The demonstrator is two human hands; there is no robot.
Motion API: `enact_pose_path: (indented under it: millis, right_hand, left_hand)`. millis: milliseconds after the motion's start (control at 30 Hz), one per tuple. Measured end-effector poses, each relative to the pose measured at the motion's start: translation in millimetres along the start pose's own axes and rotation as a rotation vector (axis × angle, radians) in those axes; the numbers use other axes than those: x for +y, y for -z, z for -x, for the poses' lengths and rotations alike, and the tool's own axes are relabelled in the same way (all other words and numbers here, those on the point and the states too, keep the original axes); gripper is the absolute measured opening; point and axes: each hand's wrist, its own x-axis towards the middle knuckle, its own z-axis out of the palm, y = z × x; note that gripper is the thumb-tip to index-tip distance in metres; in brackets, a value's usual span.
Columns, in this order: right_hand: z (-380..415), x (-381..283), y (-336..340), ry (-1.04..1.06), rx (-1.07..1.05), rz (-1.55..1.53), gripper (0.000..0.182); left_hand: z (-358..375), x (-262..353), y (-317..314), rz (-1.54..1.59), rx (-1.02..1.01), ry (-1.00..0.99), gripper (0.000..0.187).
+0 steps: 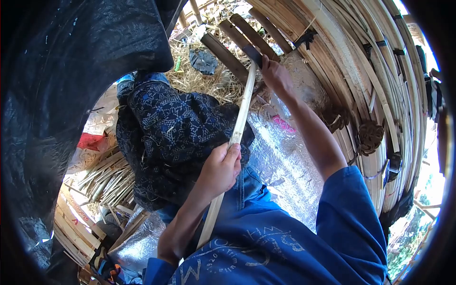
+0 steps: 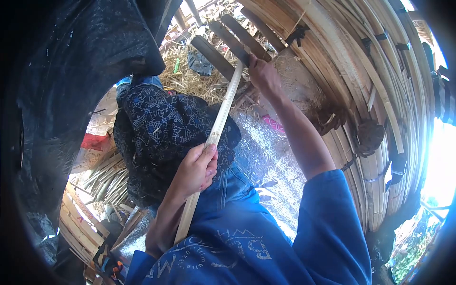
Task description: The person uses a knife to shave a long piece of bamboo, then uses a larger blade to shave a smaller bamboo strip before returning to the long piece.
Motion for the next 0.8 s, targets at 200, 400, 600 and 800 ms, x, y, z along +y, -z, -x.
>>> enact_pose_path:
  millis: [200,400,600,800]
  right_hand:
    - [-8.9,-0.3,-2.9,-0.082,-0.072,-0.035,0.066]
    - [26.1,-12.7,5.4,-0.039,-0.097,-0.047,0.066]
    - [53.5,-17.6,5.8,-0.002,-0.084,-0.1,0.065]
    - [91.6,-18.6,1.0,0.048,-0.095,-0.169,0.06]
  left_hand:
    - [4.4,11.2,-9.6,-0.14,0.031,-0.033,0.028]
    - [4.7,12.7,-10.5,-0.197,0.033,-0.047,0.028]
    - [3.4,8.6,-11.3,-0.105,0.027,-0.058,0.028]
    - [-5.4,-5.3,-0.5,-0.015,-0.011,-0.059,0.028]
